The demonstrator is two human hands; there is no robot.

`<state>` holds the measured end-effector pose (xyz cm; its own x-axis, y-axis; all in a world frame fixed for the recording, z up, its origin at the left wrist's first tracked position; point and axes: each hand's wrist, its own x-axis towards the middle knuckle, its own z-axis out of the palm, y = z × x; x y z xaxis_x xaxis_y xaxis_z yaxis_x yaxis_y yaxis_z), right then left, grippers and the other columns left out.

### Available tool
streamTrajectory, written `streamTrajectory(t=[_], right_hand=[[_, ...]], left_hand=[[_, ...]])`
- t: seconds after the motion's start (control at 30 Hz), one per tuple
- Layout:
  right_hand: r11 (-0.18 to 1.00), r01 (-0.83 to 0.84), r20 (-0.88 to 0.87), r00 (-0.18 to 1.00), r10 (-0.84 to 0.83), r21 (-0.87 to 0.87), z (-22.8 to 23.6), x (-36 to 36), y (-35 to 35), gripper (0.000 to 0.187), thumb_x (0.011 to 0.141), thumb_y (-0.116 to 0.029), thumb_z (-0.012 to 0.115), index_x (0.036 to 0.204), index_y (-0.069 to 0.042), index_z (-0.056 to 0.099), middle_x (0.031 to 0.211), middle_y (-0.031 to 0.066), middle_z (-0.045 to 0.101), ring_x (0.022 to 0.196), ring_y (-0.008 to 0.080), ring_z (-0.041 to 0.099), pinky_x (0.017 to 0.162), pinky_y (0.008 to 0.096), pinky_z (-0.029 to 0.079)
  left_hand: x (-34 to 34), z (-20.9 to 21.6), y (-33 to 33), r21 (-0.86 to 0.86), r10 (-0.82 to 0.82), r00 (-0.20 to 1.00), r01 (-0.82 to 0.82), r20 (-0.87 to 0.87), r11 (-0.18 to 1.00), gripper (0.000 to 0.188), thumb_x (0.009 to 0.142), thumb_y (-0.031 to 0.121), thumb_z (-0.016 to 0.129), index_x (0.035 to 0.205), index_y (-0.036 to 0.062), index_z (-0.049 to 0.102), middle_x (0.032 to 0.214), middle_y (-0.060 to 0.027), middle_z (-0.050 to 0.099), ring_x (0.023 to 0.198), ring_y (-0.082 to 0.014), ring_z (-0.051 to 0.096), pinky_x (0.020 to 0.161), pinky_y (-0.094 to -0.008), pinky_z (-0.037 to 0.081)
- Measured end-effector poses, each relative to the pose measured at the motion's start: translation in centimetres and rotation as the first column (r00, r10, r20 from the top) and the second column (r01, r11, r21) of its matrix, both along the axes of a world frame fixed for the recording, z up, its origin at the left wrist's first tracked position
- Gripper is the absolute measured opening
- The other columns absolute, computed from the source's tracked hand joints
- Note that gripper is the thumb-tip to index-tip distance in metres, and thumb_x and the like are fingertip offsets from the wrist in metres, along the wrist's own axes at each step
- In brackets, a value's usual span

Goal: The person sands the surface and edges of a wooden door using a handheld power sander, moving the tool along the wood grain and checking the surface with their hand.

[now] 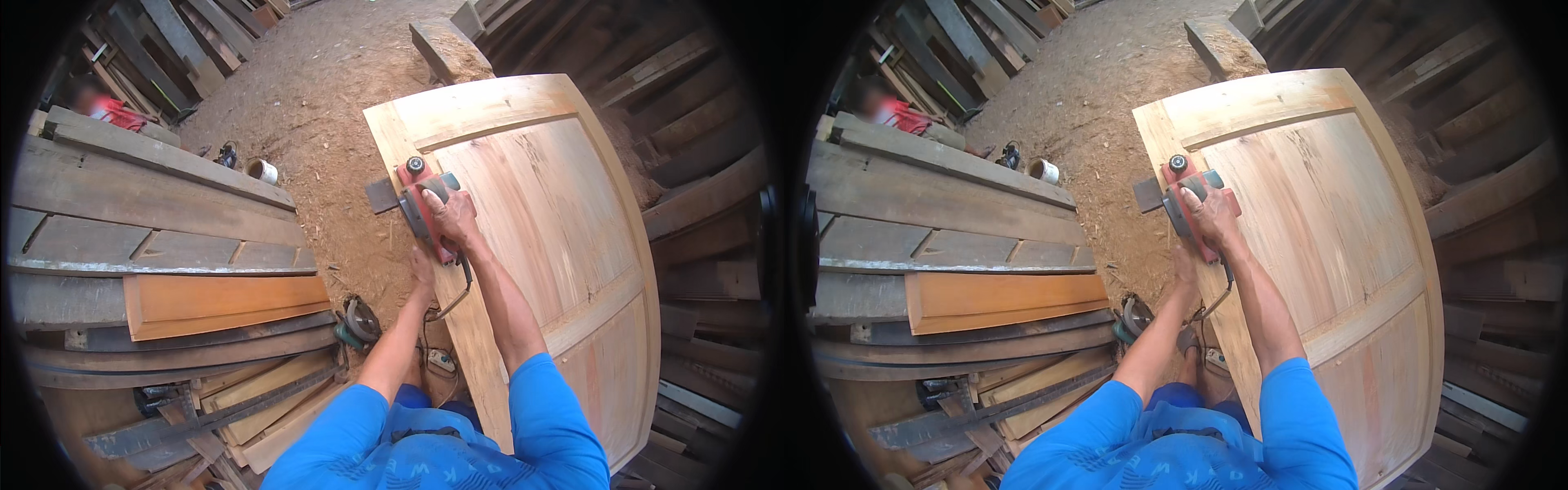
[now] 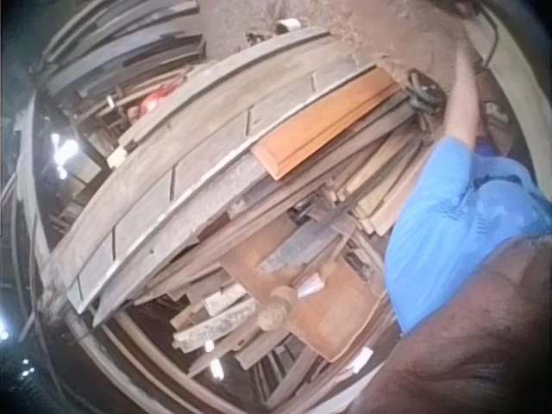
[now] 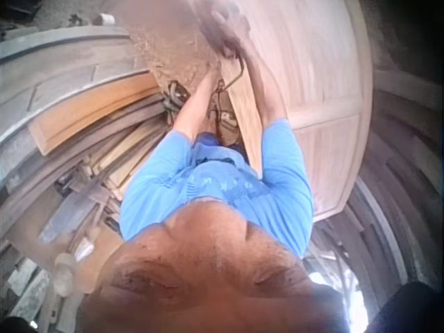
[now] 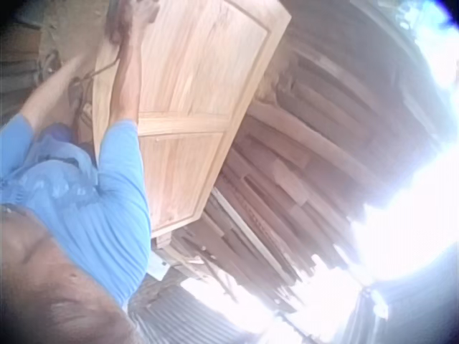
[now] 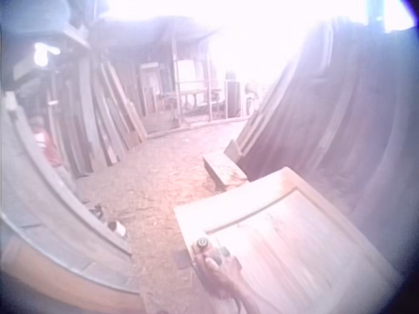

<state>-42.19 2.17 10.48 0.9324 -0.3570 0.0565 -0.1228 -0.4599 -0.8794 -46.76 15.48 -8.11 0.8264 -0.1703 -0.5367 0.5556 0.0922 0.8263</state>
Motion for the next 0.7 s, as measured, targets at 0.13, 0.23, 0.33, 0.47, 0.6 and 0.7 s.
streamTrajectory(t=[0.13,0.23,0.33,0.47,0.6,0.7], right_hand=[[0.998,0.064,-0.028,0.998,-0.064,-0.005,-1.6,2.4,-3.3,0.055,0.099,-0.057,0.054,0.109,-0.005,0.071,0.083,0.0225,0.070,0.079,0.0358,0.069,0.077,0.0454,0.052],[1.000,-0.003,-0.049,0.999,0.003,-0.005,-1.3,6.1,-3.6,0.055,0.099,-0.057,0.054,0.109,-0.006,0.071,0.085,0.0225,0.070,0.080,0.0356,0.069,0.077,0.0452,0.052],[1.000,0.002,-0.057,0.998,-0.001,0.021,-1.6,8.7,-3.6,0.054,0.098,-0.058,0.055,0.110,-0.008,0.072,0.086,0.0220,0.071,0.081,0.0373,0.069,0.078,0.0453,0.052],[0.999,0.015,0.017,1.000,-0.014,-0.048,-1.3,11.7,-4.4,0.056,0.098,-0.061,0.055,0.114,-0.011,0.073,0.088,0.0208,0.072,0.085,0.0393,0.070,0.079,0.0462,0.053],[0.998,0.065,-0.090,0.994,-0.063,0.021,0.0,15.5,-4.7,0.073,0.094,-0.067,0.061,0.112,0.003,0.070,0.095,0.0280,0.072,0.093,0.0373,0.071,0.084,0.0467,0.053],[0.999,0.044,-0.099,0.994,-0.041,0.030,0.4,18.7,-5.4,0.067,0.095,-0.062,0.062,0.114,0.002,0.070,0.095,0.0266,0.073,0.094,0.0370,0.071,0.084,0.0468,0.053]], left_hand=[[-2.6,2.5,-3.0,0.467,-0.226,0.956,0.115,0.189,0.876,0.049,0.110,0.042,0.036,0.123,-0.0047,0.045,0.119,-0.0421,0.057,0.113,-0.0591,0.054,0.096,-0.0593,0.043],[-2.4,1.5,-2.5,0.521,-0.229,0.945,0.076,0.235,0.850,0.050,0.110,0.040,0.035,0.122,-0.0069,0.045,0.117,-0.0443,0.055,0.112,-0.0600,0.053,0.094,-0.0597,0.043],[-2.2,1.2,-2.3,0.587,-0.264,0.940,0.091,0.217,0.805,0.050,0.109,0.041,0.036,0.122,-0.0066,0.044,0.114,-0.0422,0.058,0.108,-0.0589,0.056,0.092,-0.0590,0.044],[-2.4,1.9,-2.6,0.537,-0.269,0.946,0.133,0.181,0.833,0.050,0.108,0.043,0.038,0.121,-0.0058,0.045,0.110,-0.0397,0.060,0.105,-0.0578,0.058,0.091,-0.0576,0.046],[-2.7,1.7,-2.3,0.528,-0.276,0.948,0.153,0.162,0.835,0.051,0.108,0.045,0.038,0.119,-0.0049,0.045,0.108,-0.0391,0.061,0.104,-0.0571,0.060,0.087,-0.0579,0.047],[-2.8,1.8,-2.3,0.509,-0.243,0.950,0.114,0.195,0.853,0.052,0.107,0.046,0.038,0.120,-0.0043,0.045,0.107,-0.0391,0.061,0.103,-0.0575,0.060,0.087,-0.0583,0.047]])
